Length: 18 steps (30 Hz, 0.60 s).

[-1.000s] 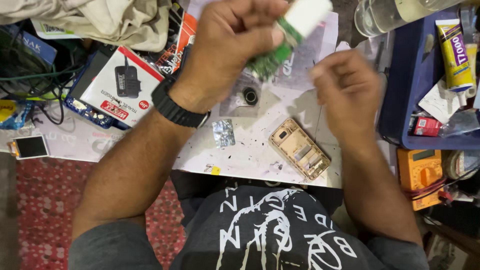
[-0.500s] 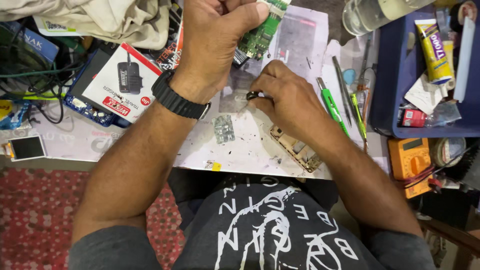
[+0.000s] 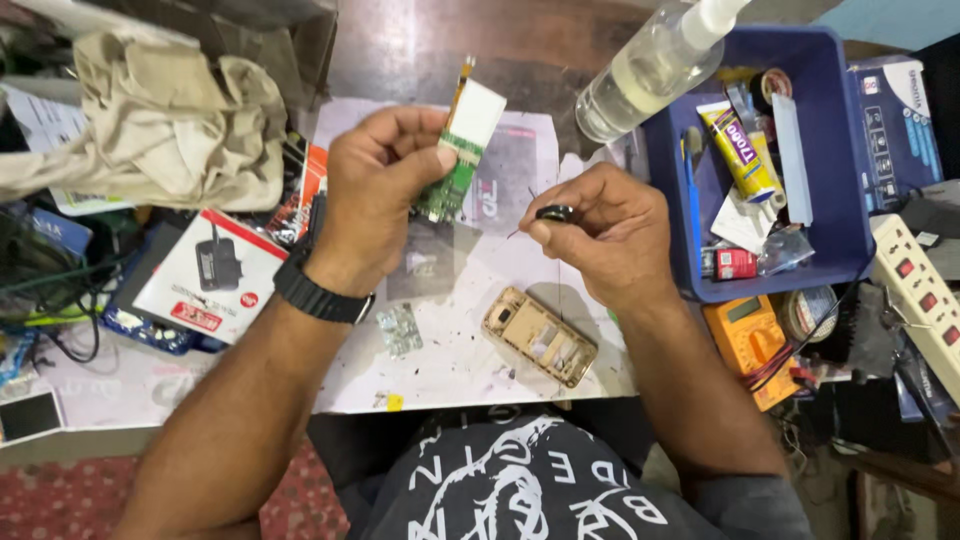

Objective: The person uses a green plastic pry tool to separate the back cover from a mobile phone chassis and then removes the internal circuit board. The person then handles the detached display module, peeling back a white protective film from its surface.

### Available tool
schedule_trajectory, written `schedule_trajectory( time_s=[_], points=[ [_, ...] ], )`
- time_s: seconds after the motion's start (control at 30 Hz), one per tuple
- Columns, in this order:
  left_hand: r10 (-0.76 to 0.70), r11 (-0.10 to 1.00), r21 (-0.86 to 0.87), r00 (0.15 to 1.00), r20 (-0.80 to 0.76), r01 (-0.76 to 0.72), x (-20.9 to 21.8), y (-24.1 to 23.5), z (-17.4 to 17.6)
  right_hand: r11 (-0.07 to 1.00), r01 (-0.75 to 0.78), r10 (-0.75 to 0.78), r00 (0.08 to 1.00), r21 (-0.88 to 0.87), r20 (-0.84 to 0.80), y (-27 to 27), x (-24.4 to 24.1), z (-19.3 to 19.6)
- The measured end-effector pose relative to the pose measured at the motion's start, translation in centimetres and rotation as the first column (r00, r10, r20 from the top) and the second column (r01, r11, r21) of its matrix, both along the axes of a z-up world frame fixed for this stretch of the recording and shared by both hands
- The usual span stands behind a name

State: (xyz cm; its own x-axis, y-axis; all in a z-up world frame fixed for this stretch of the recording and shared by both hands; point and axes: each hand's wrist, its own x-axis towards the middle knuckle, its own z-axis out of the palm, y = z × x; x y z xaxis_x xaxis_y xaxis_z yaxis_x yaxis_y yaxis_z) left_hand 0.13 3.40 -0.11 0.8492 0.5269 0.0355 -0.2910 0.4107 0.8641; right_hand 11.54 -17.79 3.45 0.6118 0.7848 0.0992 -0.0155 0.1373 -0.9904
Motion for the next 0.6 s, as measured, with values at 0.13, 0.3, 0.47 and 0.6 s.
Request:
schedule_trajectory(
  time_s=[0.13,0.3,0.47,0.6],
  points=[
    [-0.013,1.0,-0.02,0.997,-0.073,0.012,0.2,-0.2,-0.3,1.0,0.027,-0.027,0.998,-0.017,-0.05,0.0,0.8,-0.8],
    [-0.055,0.998,-0.039,0.995,-0.085,0.052,0.3,-0.3,-0.1,0.996,0.094,-0.094,0.994,0.0,-0.059,0.1,1.4,-1.7],
    [-0.118,0.991,-0.069,0.99,-0.076,0.113,0.2,-0.7,0.1,0.983,0.184,-0.183,0.969,0.012,0.169,-0.9,1.4,-2.5],
    [-0.142,0.99,-0.021,0.987,-0.078,0.141,0.2,-0.7,0.2,0.952,0.299,-0.284,0.777,0.067,0.562,-0.9,1.3,-2.6]
  ],
)
